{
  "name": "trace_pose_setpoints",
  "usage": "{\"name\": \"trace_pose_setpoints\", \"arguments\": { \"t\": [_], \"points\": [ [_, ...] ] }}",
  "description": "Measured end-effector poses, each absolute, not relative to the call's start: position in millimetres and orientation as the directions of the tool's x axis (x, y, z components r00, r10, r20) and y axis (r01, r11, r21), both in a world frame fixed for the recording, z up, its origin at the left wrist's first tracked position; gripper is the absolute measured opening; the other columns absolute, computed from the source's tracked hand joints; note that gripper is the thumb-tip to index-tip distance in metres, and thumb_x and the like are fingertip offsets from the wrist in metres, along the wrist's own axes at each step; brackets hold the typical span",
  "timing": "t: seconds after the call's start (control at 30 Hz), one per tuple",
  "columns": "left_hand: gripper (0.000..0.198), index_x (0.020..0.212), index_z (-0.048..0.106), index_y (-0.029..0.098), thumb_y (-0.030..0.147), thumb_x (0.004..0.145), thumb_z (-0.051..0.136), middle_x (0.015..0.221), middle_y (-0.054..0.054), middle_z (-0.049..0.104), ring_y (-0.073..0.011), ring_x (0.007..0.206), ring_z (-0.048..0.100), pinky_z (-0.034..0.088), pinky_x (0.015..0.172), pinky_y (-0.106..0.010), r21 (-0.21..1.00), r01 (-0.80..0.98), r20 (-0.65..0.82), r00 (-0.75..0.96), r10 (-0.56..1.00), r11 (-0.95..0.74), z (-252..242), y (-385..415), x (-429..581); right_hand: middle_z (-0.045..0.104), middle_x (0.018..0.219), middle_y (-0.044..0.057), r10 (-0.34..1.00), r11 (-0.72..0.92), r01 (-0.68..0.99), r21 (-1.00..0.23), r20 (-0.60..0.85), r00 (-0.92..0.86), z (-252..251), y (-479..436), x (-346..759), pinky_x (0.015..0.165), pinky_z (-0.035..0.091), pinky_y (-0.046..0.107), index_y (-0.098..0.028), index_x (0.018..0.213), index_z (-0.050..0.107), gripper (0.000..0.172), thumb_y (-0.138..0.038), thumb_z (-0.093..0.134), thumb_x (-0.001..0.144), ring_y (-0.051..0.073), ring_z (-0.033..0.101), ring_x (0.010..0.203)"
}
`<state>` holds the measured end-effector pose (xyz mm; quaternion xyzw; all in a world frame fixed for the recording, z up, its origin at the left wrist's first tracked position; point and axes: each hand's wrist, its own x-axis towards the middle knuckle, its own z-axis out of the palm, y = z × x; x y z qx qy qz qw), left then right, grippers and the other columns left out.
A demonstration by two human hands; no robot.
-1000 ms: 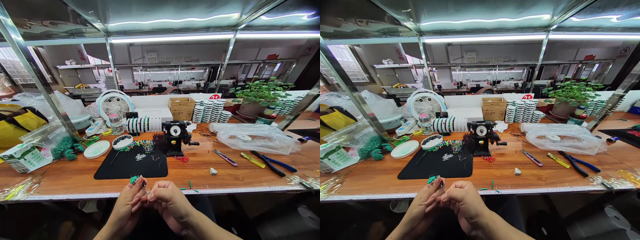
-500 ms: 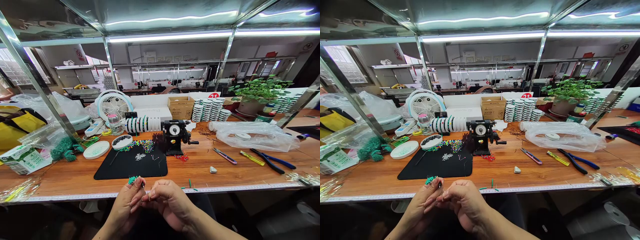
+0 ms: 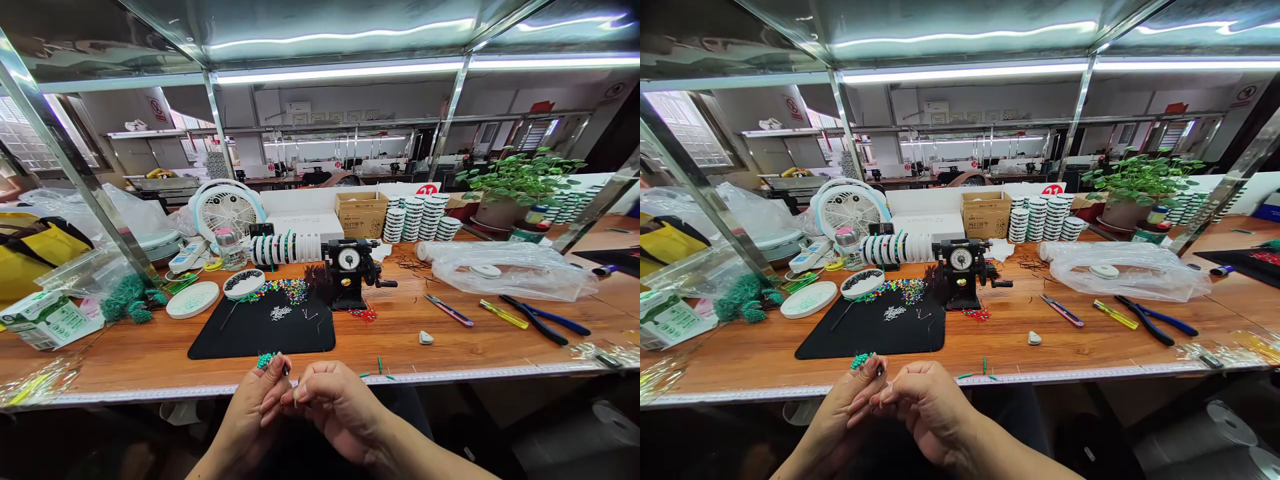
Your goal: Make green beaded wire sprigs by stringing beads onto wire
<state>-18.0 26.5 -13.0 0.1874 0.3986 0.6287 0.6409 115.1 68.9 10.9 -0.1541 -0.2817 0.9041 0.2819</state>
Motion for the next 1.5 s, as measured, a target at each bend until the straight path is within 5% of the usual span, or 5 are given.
{"name": "trace_pose_setpoints", "arguments": {
  "t": [0.43, 0.63, 1.03, 1.17, 1.5],
  "points": [
    [0.033, 0.075, 0.06, 0.015, 0.047, 0.074, 0.063, 0.038, 0.009, 0.031, -0.0017, 0.034, 0.022, 0.017, 0.035, -0.013, 0.925, -0.377, -0.15, -0.234, 0.96, 0.053, -7, 23, -20, 0.054, 0.047, 0.0, 0.722, -0.486, -0.338, -0.806, -0.152, -0.675, 5, 71, 117, 0.054, 0.038, 0.023, -0.01, 0.056, 0.061, 0.021, -0.026, 0.073, 0.063, 0.011, 0.055, 0.049],
    [0.029, 0.078, 0.065, 0.013, 0.039, 0.066, 0.073, 0.045, 0.005, 0.044, -0.0032, 0.04, 0.033, 0.025, 0.038, -0.014, 0.969, -0.248, -0.08, -0.344, 0.935, -0.008, -16, 19, -18, 0.055, 0.052, 0.0, 0.666, -0.534, -0.27, -0.801, -0.202, -0.718, 2, 75, 116, 0.037, 0.024, 0.017, -0.008, 0.066, 0.065, 0.031, -0.038, 0.073, 0.065, 0.002, 0.035, 0.035],
    [0.025, 0.07, 0.063, 0.012, 0.035, 0.068, 0.073, 0.057, 0.001, 0.055, -0.0055, 0.046, 0.043, 0.039, 0.042, -0.016, 0.856, -0.512, -0.229, -0.265, 0.937, 0.065, -2, 27, -5, 0.06, 0.08, 0.006, 0.637, -0.569, -0.436, -0.697, -0.038, -0.77, -9, 77, 116, 0.044, 0.04, 0.018, -0.012, 0.084, 0.057, 0.029, -0.04, 0.065, 0.076, 0.011, 0.055, 0.063],
    [0.027, 0.068, 0.061, 0.011, 0.037, 0.075, 0.066, 0.041, 0.01, 0.027, -0.0016, 0.037, 0.018, 0.022, 0.035, -0.012, 0.884, -0.462, -0.212, -0.259, 0.942, 0.071, -2, 26, -6, 0.053, 0.059, -0.002, 0.663, -0.505, -0.354, -0.787, -0.09, -0.744, -14, 80, 119, 0.038, 0.025, 0.015, -0.011, 0.075, 0.061, 0.026, -0.034, 0.072, 0.07, 0.002, 0.034, 0.041],
    [0.014, 0.074, 0.051, 0.015, 0.022, 0.076, 0.063, 0.052, 0.009, 0.029, -0.0034, 0.043, 0.013, 0.013, 0.037, -0.016, 0.889, -0.392, -0.26, -0.006, 0.966, 0.236, 1, 22, 0, 0.065, 0.064, 0.005, 0.823, -0.207, -0.285, -0.936, -0.009, -0.568, 1, 89, 118, 0.06, 0.042, 0.025, -0.011, 0.067, 0.067, 0.023, -0.034, 0.072, 0.067, 0.013, 0.055, 0.06]
  ]
}}
